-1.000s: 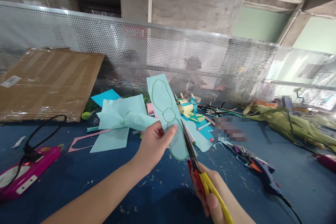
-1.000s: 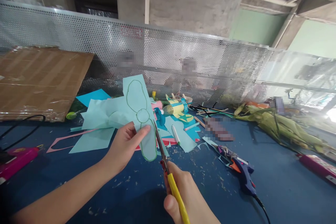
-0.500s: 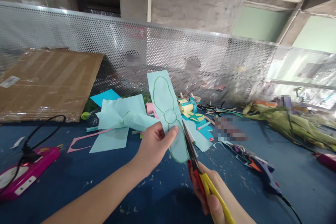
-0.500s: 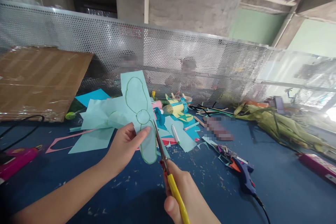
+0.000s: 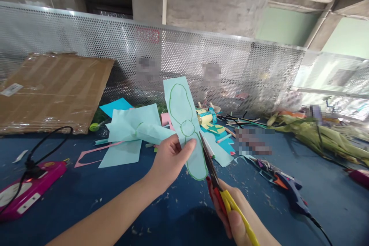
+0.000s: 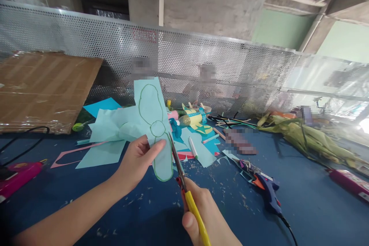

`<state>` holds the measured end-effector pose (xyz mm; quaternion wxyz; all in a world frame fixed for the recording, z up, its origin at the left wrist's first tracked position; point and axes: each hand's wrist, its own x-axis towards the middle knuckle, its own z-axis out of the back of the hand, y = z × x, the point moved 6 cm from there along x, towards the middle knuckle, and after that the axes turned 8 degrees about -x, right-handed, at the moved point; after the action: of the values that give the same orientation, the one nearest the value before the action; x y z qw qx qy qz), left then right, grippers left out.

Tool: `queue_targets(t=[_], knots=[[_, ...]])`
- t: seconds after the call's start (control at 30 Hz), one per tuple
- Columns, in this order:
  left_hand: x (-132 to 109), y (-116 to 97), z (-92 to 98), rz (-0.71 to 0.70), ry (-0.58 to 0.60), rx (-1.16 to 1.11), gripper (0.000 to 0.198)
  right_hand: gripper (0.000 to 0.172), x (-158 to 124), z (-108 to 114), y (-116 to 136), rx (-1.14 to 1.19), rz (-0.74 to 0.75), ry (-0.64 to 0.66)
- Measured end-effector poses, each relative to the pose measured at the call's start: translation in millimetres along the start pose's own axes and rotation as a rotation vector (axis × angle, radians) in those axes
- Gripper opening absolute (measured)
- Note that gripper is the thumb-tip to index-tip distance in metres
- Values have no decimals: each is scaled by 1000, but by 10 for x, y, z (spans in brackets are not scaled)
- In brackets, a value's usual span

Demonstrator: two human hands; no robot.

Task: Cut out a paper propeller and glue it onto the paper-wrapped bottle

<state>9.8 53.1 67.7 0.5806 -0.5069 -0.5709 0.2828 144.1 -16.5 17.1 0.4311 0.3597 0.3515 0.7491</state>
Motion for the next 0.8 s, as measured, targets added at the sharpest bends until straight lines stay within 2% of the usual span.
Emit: queue_targets(t=[0.47,0.8], knots=[[8,9,31,8,-21,57,24,66,8,-39,-20,69,-54,31],[11,50,92,47,-74,71,34,68,21,-55,-80,49,-79,30]])
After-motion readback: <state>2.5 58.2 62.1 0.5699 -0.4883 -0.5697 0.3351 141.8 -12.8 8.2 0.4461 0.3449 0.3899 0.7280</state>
